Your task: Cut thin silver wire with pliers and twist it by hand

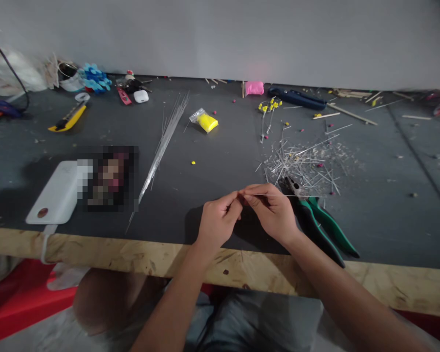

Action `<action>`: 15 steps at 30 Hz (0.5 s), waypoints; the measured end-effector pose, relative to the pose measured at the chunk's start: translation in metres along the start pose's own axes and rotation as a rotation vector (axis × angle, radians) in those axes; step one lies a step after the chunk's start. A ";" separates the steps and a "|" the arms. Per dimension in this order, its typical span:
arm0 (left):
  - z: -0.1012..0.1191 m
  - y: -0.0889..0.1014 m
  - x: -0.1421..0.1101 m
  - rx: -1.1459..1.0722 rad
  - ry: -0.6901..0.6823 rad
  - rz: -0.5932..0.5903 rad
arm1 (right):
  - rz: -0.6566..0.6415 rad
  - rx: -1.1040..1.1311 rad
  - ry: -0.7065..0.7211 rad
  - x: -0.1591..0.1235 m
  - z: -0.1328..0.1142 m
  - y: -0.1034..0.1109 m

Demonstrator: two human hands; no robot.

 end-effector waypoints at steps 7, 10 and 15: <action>0.003 0.000 0.001 0.022 0.001 0.018 | -0.001 0.001 -0.007 0.000 0.001 -0.002; 0.003 0.000 0.001 0.028 0.011 0.040 | 0.003 -0.021 -0.005 0.001 0.001 -0.001; 0.005 -0.001 0.000 0.033 0.038 0.081 | -0.003 -0.020 0.002 0.001 0.001 -0.001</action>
Point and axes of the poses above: each hand's wrist, its own x-axis towards the middle knuckle, its own y-axis out of the back of the hand, z = x × y, the point moved 7 cm from there along x, towards the middle knuckle, and after that the axes turned 2 degrees about -z, right-handed, at the moved point
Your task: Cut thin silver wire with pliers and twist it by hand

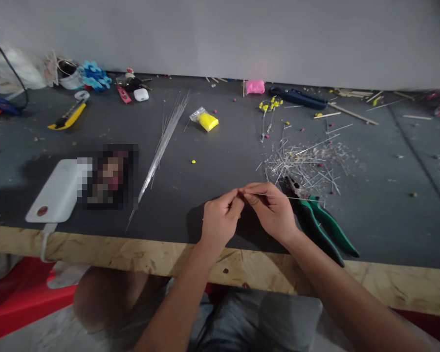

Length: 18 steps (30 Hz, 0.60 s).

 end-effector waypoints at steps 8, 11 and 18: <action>0.000 0.001 0.001 0.007 0.043 0.071 | 0.004 -0.010 0.026 0.000 -0.003 -0.001; -0.002 0.001 0.001 -0.004 0.057 0.085 | -0.002 -0.015 0.021 0.000 -0.003 -0.002; -0.003 0.001 0.002 -0.060 0.096 0.115 | -0.018 -0.010 0.021 -0.001 0.000 -0.004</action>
Point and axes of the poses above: each hand's wrist, its own x-axis towards the middle knuckle, its own y-axis out of the back of the hand, z = x × y, the point moved 7 cm from there along x, towards the middle knuckle, and after that the axes turned 2 degrees about -z, right-handed, at the moved point
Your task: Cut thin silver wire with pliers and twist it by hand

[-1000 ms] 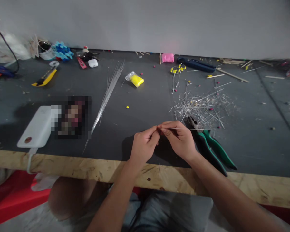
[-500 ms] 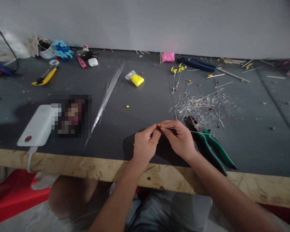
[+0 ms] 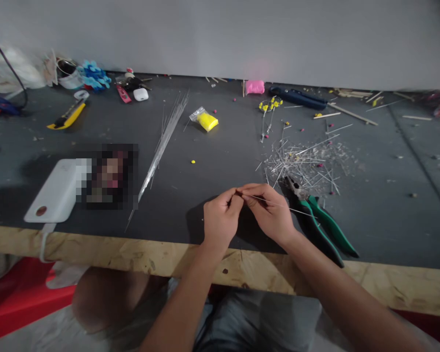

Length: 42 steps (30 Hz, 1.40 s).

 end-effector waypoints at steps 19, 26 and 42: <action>-0.011 -0.004 -0.005 -0.366 -0.004 -0.085 | 0.084 0.519 -0.341 0.007 0.025 0.004; -0.010 0.000 -0.005 -0.404 0.019 -0.020 | 0.024 0.502 -0.268 0.006 0.021 0.001; -0.011 0.001 -0.003 -0.092 0.004 0.022 | -0.021 0.143 -0.055 0.002 0.002 -0.001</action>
Point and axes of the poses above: each hand's wrist, its own x-axis towards the middle knuckle, its own y-axis out of the back of the hand, z = x × y, the point moved 7 cm from there along x, towards the middle knuckle, and after that the axes turned 2 degrees about -z, right-handed, at the moved point
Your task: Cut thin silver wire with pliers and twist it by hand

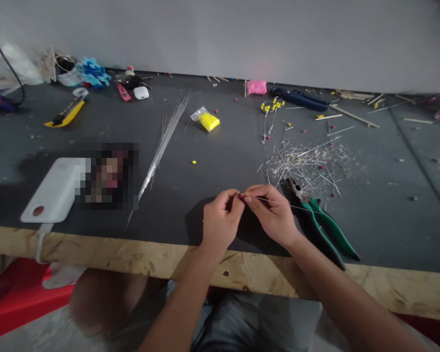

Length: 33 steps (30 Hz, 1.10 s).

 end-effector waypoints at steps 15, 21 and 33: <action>0.004 0.002 0.000 0.062 0.017 0.020 | -0.038 -0.100 0.074 -0.007 -0.007 -0.002; -0.002 0.000 0.003 -0.019 0.032 -0.018 | -0.042 -0.109 0.149 -0.006 -0.013 -0.002; -0.007 0.002 0.004 -0.158 0.077 -0.111 | -0.053 -0.147 0.180 -0.007 -0.021 -0.003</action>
Point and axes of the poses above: each hand's wrist, its own x-axis towards the middle knuckle, its own y-axis out of the back of the hand, z = x × y, the point moved 7 cm from there along x, towards the middle knuckle, and after that the axes turned 2 degrees about -z, right-handed, at the moved point
